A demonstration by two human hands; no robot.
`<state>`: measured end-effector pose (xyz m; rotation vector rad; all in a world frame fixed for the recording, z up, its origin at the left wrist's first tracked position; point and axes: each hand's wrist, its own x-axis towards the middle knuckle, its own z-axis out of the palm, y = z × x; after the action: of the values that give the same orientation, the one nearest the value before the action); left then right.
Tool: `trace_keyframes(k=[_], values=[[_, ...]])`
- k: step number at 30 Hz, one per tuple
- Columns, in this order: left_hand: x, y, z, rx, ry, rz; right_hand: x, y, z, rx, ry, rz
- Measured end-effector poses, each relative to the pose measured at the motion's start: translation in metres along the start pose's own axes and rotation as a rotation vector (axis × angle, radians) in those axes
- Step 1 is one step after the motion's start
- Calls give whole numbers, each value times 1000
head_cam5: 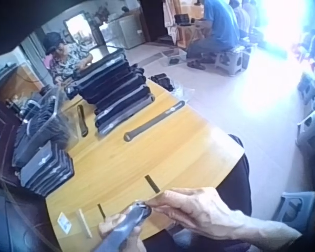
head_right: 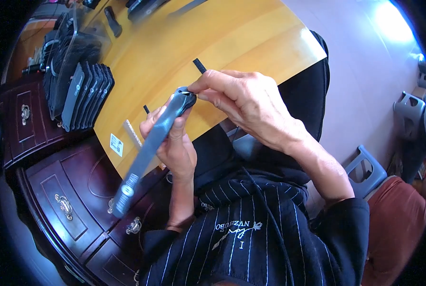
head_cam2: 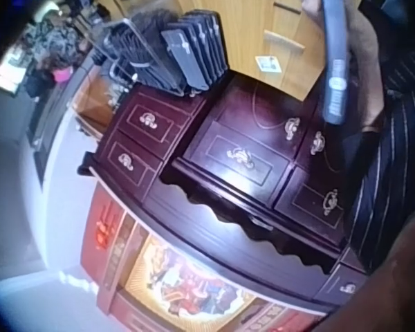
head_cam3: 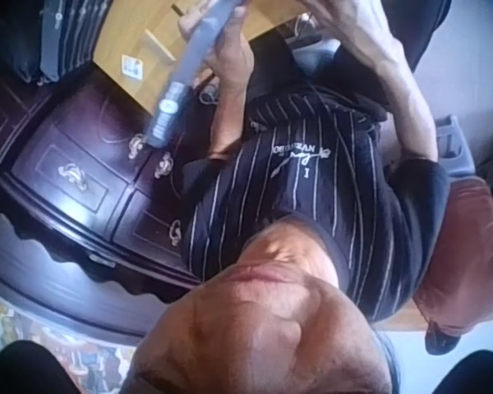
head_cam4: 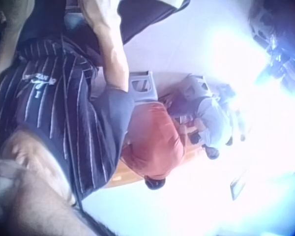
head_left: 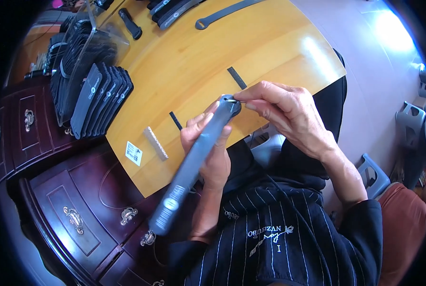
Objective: Processing and tidying textile storage straps by clearing holes with a pointed tool and trimming edges with scissors.
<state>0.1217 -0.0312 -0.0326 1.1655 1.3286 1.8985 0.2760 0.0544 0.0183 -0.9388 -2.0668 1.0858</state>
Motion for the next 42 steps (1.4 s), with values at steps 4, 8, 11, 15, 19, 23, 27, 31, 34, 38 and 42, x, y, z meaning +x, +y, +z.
trace_keyframes(k=[4, 8, 11, 15, 19, 23, 27, 31, 34, 38, 42], values=[[6, 10, 0, -293, -18, -207, 1, -2, -9, 97, -85, 59], [15, 21, 1, -320, -84, -221, -1, -4, -13, 96, -85, -59], [19, 26, 8, -479, -134, -379, -7, -16, -12, 34, -41, -73], [12, 25, 23, -456, -106, -334, -9, -28, -21, -10, -103, -21], [15, 32, 26, -371, -170, -425, -14, -23, -26, 13, -69, 2], [-15, 35, 33, -438, -457, -575, -3, 17, -42, -331, 475, -64], [-31, 35, 30, -546, -309, -689, 6, -15, -54, 9, 259, 49], [-5, 41, 30, -538, -34, -594, -20, -15, -29, 144, 101, 102], [3, 43, 26, -471, -60, -550, -30, -21, -20, 188, -64, 195], [5, 38, 26, -391, -16, -477, -43, -27, -10, 261, -114, 223], [6, 40, 28, -339, -4, -368, -46, -26, -5, 265, -120, 191]])
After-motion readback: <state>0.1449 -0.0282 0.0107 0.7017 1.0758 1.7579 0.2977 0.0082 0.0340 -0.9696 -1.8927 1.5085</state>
